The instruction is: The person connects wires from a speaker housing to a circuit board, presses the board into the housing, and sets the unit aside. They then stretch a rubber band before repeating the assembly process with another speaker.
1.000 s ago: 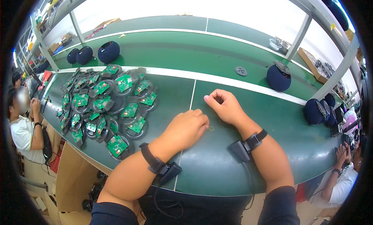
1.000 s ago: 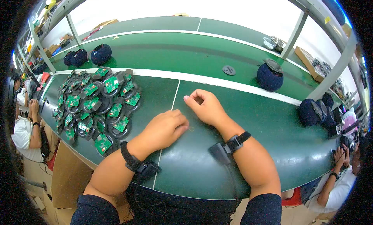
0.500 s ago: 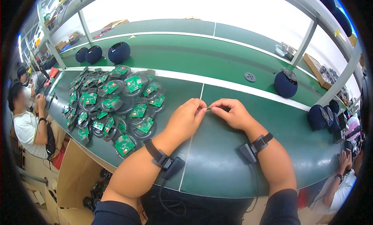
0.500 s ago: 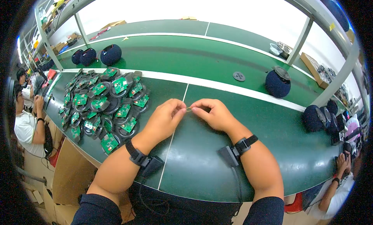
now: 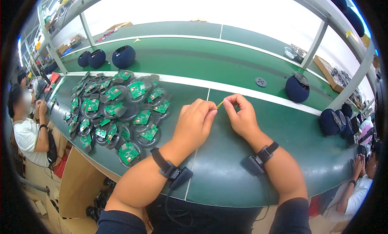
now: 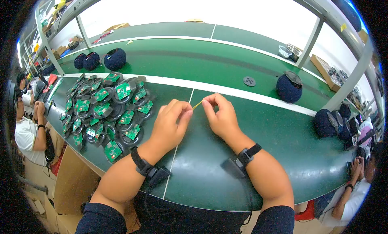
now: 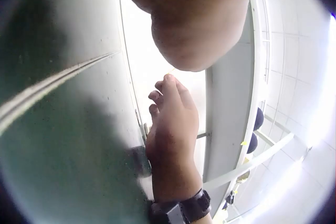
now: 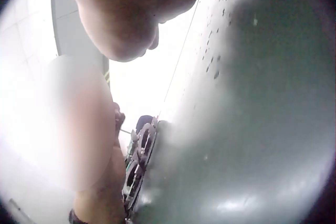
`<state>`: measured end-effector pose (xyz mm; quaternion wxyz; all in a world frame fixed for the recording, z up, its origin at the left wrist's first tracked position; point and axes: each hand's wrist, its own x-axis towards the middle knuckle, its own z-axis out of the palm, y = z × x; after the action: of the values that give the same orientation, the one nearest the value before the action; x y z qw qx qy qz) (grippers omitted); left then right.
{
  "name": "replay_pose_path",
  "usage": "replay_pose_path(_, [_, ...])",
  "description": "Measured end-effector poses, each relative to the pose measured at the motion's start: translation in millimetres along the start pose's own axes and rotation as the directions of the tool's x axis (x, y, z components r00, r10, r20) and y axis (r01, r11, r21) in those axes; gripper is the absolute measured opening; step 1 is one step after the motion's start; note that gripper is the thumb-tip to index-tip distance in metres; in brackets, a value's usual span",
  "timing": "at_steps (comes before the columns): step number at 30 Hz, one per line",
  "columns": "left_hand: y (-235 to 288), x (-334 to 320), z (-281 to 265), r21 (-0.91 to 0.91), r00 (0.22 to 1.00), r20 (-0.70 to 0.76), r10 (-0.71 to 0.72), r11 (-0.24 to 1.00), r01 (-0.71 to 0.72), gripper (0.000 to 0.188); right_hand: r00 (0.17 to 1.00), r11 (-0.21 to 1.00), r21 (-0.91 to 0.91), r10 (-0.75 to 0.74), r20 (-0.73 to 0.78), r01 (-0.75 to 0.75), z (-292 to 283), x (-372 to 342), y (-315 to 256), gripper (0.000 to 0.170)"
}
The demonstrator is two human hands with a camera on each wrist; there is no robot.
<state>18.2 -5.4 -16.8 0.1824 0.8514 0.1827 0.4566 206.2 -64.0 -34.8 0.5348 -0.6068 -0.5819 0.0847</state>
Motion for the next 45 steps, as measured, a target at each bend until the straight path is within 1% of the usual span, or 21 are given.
replay_pose_path(1, [3.3, 1.5, -0.3, -0.005, 1.0, 0.005, 0.002, 1.0, -0.002, 0.009, 0.997, 1.0, 0.004, -0.001, -0.072, 0.001, 1.1, 0.3, -0.8, 0.016])
replay_pose_path(3, [10.3, 4.9, -1.1, 0.119, 0.982, -0.071, 0.175, 0.979, -0.166, 0.009, 0.992, 1.0, -0.002, -0.018, -0.122, 0.018, 1.4, 3.6, 0.1, 0.015])
replay_pose_path(7, [25.6, 3.2, 0.7, 0.234, 0.964, -0.057, 0.259, 0.943, -0.239, 0.013, 0.964, 0.995, -0.003, -0.097, -0.249, 0.099, 8.0, 8.4, 7.4, 0.013])
replay_pose_path(10, [28.3, 1.9, 6.3, 0.323, 0.889, -0.099, 0.446, 0.86, -0.395, 0.024, 0.946, 0.996, 0.007, -0.086, -0.312, 0.093, 14.8, 8.6, 7.5, 0.013])
replay_pose_path(14, [31.2, 2.1, 6.0, 0.338, 0.872, -0.109, 0.476, 0.843, -0.418, 0.025, 0.947, 0.996, -0.022, -0.084, -0.311, 0.081, 11.4, 6.2, 4.3, 0.012])
replay_pose_path(20, [31.5, 0.2, 3.7, 0.329, 0.847, -0.109, 0.52, 0.823, -0.463, 0.027, 0.941, 0.997, 0.047, -0.04, -0.336, 0.059, 12.3, 6.1, -0.9, 0.012])
replay_pose_path(23, [39.2, 2.4, -1.0, 0.327, 0.847, -0.074, 0.527, 0.815, -0.478, 0.029, 0.952, 0.995, 0.057, -0.056, -0.3, 0.077, 17.1, 6.1, 14.3, 0.02])
replay_pose_path(26, [54.7, 4.3, -6.9, 0.232, 0.843, -0.15, 0.517, 0.847, -0.478, 0.031, 0.911, 0.939, 0.147, 0.339, -0.236, -0.311, 20.5, 2.4, 25.4, 0.052])
replay_pose_path(27, [54.5, 0.9, -8.6, 0.223, 0.851, -0.097, 0.516, 0.844, -0.487, 0.031, 0.91, 0.939, 0.148, 0.339, -0.239, -0.311, 16.7, 4.0, 20.6, 0.052])
replay_pose_path(29, [47.9, -2.4, -8.4, 0.217, 0.86, -0.047, 0.509, 0.845, -0.488, 0.031, 0.913, 0.915, 0.322, 0.327, -0.243, -0.242, 13.3, 7.3, 14.3, 0.049])
replay_pose_path(30, [38.9, -1.6, -4.1, 0.188, 0.887, -0.045, 0.459, 0.876, -0.443, 0.029, 0.923, 0.933, 0.314, 0.266, -0.276, -0.175, 15.9, 7.0, 16.6, 0.045])
replay_pose_path(31, [32.1, -0.1, -1.1, 0.157, 0.911, -0.041, 0.41, 0.903, -0.399, 0.026, 0.922, 0.932, 0.314, 0.271, -0.277, -0.18, 15.4, 6.3, 18.3, 0.045])
replay_pose_path(32, [27.9, 1.0, -0.2, 0.121, 0.95, 0.032, 0.311, 0.942, -0.313, 0.02, 0.928, 0.925, 0.326, 0.282, -0.244, -0.195, 13.9, 6.3, 20.0, 0.042])
replay_pose_path(33, [25.6, 0.9, -0.5, 0.119, 0.95, 0.032, 0.312, 0.942, -0.314, 0.02, 0.933, 0.918, 0.338, 0.291, -0.212, -0.21, 12.7, 7.1, 21.6, 0.039])
replay_pose_path(35, [21.7, -1.3, -0.6, -0.094, 0.97, 0.21, 0.125, 0.99, -0.107, 0.018, 0.939, 0.91, 0.354, 0.294, -0.182, -0.216, 12.8, 7.2, 26.4, 0.037])
replay_pose_path(36, [19.3, -3.4, 0.7, -0.096, 0.969, 0.213, 0.124, 0.99, -0.106, 0.018, 0.944, 0.902, 0.37, 0.293, -0.15, -0.221, 13.2, 7.2, 29.4, 0.035])
replay_pose_path(38, [17.4, -9.5, 4.5, -0.329, 0.824, 0.457, 0.333, 0.925, -0.192, 0.023, 0.94, 0.9, 0.359, 0.313, -0.135, -0.248, 16.3, 6.9, 38.3, 0.033])
replay_pose_path(39, [20.4, -13.2, 5.1, -0.345, 0.739, 0.578, 0.347, 0.924, -0.164, 0.032, 0.939, 0.899, 0.348, 0.324, -0.119, -0.266, 16.8, 7.8, 35.7, 0.032])
replay_pose_path(41, [25.8, -19.6, 12.1, -0.416, 0.641, 0.59, 0.491, 0.865, -0.28, 0.038, 0.933, 0.905, 0.313, 0.339, -0.119, -0.289, 13.1, 5.2, 28.3, 0.032])
replay_pose_path(43, [26.7, -22.4, 17.8, -0.432, 0.618, 0.621, 0.483, 0.868, -0.244, 0.039, 0.918, 0.889, 0.298, 0.388, -0.083, -0.349, 10.4, 4.5, 24.4, 0.033])
replay_pose_path(45, [24.5, -22.5, 20.1, -0.414, 0.637, 0.608, 0.473, 0.874, -0.254, 0.033, 0.922, 0.897, 0.284, 0.376, -0.093, -0.338, 11.7, 4.3, 26.7, 0.034])
